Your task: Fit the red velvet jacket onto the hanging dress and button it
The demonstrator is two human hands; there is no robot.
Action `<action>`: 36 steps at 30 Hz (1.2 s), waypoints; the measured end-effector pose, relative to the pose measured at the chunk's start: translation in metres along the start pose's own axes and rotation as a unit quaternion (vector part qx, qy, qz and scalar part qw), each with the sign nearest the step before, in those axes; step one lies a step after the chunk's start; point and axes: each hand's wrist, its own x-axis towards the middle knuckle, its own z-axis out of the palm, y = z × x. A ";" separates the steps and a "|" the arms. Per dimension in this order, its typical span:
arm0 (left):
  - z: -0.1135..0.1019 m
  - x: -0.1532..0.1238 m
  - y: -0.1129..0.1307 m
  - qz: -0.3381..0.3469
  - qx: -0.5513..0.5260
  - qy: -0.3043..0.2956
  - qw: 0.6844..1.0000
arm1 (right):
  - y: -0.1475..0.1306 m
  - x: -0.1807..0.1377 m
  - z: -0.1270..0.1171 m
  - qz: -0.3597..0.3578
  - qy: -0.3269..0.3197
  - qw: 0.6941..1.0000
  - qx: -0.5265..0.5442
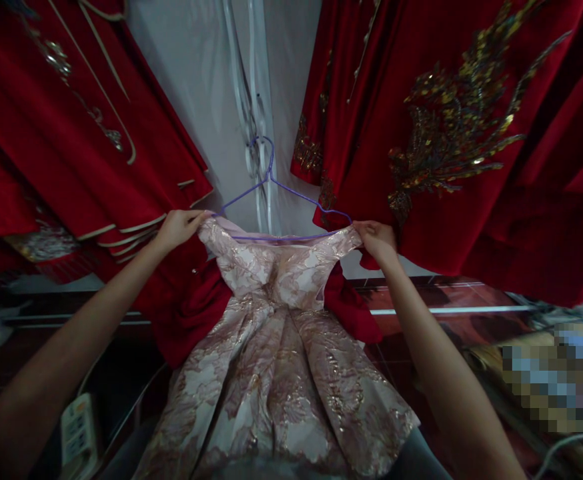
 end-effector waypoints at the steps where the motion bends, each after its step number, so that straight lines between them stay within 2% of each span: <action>1: 0.001 -0.008 -0.008 -0.016 0.016 -0.028 0.999 | 0.005 -0.005 -0.002 0.025 -0.008 1.000 0.000; 4: 0.006 -0.038 -0.021 -0.059 0.053 -0.180 0.980 | 0.008 -0.026 -0.004 0.061 -0.071 0.996 -0.001; 5: 0.008 -0.047 -0.020 -0.066 0.053 -0.218 0.972 | 0.005 -0.034 -0.003 0.057 -0.093 0.994 0.005; 6: 0.008 -0.055 -0.015 -0.068 0.050 -0.230 0.969 | 0.001 -0.042 -0.001 0.050 -0.110 0.992 0.019; 8: 0.006 -0.061 0.006 -0.056 0.034 -0.207 0.976 | -0.008 -0.054 0.006 0.027 -0.130 0.990 0.055; 10: 0.003 -0.056 0.036 -0.016 0.007 -0.173 0.985 | -0.017 -0.062 0.013 0.005 -0.134 0.988 0.078; 14: 0.012 -0.019 0.098 0.103 -0.032 -0.109 0.988 | -0.027 -0.073 0.021 -0.038 -0.132 0.987 0.089; 17: 0.044 0.009 0.125 0.152 -0.080 -0.054 0.984 | -0.029 -0.075 0.020 -0.047 -0.108 0.988 0.100; 20: 0.088 0.018 0.139 0.174 -0.121 -0.054 0.976 | -0.027 -0.073 0.017 -0.034 -0.083 0.990 0.111; 23: 0.125 0.004 0.149 0.161 -0.072 -0.071 0.982 | -0.019 -0.066 0.011 -0.042 -0.017 0.994 0.102; 25: 0.135 -0.015 0.156 0.144 -0.032 -0.035 0.988 | -0.009 -0.059 0.007 -0.063 0.066 0.993 0.079; 27: 0.132 -0.034 0.165 0.130 -0.019 0.009 0.991 | 0.002 -0.052 0.004 -0.081 0.144 0.985 0.052; 29: 0.122 -0.049 0.172 0.119 -0.026 0.033 0.992 | 0.011 -0.047 0.003 -0.086 0.180 0.979 0.047; 33: 0.099 -0.059 0.174 0.105 -0.068 0.039 0.991 | 0.017 -0.046 0.006 -0.075 0.180 0.978 0.071; 36: 0.092 -0.057 0.168 0.100 -0.094 0.036 0.990 | 0.013 -0.049 0.008 -0.078 0.185 0.978 0.062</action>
